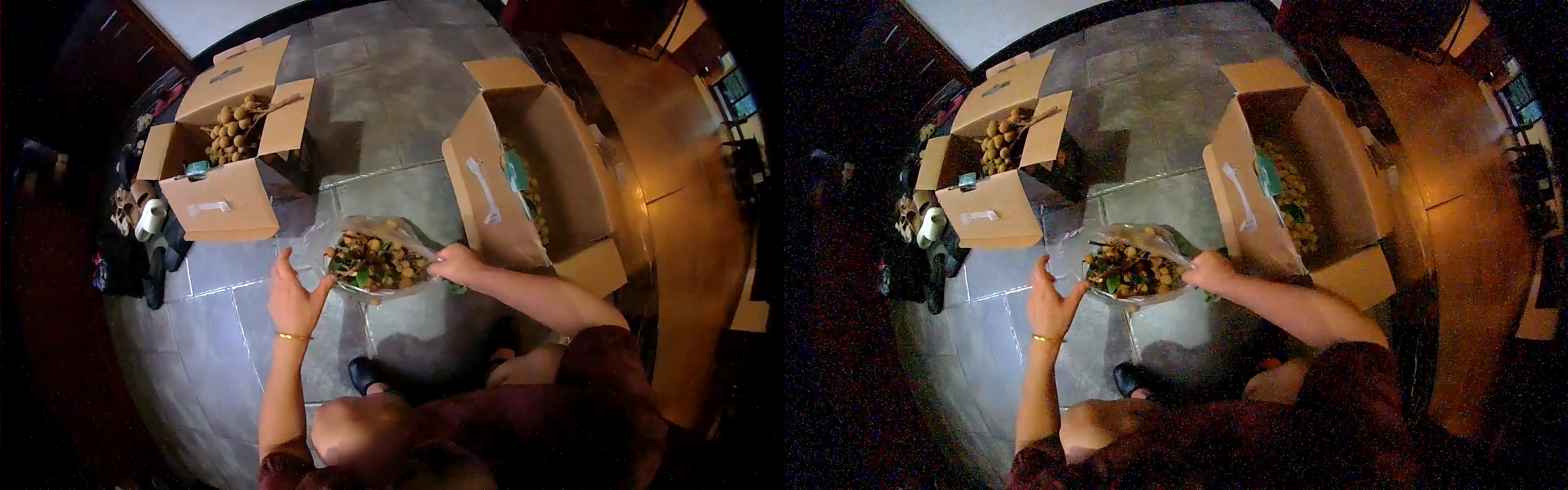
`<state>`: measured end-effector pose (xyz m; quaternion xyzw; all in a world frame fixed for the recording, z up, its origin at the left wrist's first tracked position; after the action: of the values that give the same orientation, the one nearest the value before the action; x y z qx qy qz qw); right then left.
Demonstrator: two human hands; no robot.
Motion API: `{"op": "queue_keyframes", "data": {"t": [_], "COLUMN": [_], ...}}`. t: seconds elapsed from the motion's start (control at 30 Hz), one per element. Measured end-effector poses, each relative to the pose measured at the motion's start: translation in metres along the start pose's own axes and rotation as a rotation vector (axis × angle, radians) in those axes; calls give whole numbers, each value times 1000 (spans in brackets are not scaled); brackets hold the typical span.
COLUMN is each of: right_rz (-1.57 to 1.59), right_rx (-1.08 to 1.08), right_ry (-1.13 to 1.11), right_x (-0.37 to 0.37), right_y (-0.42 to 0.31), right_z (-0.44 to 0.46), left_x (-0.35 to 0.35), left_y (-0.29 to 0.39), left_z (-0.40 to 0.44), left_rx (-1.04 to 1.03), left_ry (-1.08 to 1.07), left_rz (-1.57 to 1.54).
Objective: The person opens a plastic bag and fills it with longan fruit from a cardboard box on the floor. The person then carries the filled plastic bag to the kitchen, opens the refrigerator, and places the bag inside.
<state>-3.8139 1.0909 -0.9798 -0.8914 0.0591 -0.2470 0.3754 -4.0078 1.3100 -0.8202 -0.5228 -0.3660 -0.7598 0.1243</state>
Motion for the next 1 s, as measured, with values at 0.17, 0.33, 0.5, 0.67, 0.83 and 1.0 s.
{"op": "queue_keyframes", "data": {"t": [0.17,0.33,0.5,0.67,0.83,1.0], "right_rz": [-107,12,139,-293,-876,-1094], "right_rx": [131,99,44,158,209,256], "right_ry": [100,56,75,151,185,152], "right_x": [6,18,43,105,94,90], "right_y": [-9,-22,-15,-57,-51,-67], "right_z": [-5,-9,-4,-45,-66,-94], "left_x": [-79,-88,-71,-68,-98,-108], "left_y": [-38,-15,20,60,98,130], "left_z": [11,23,20,22,-1,-14], "left_rx": [243,-40,187,122,-191,-360], "left_ry": [-446,-446,-486,-492,-559,-672], "left_rz": [-318,-121,-728,-768,-274,-169]}}
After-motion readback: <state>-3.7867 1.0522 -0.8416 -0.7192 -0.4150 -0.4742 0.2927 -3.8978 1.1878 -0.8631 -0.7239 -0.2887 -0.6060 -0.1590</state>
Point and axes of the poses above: each hand's wrist, its own z-axis towards the middle knuckle, its own x-axis out of the back of the hand, y = z × x, the point moved 10 cm from there along z, towards the middle knuckle, and after that the axes turned 1 degree about -x, right-handed, at the moved point
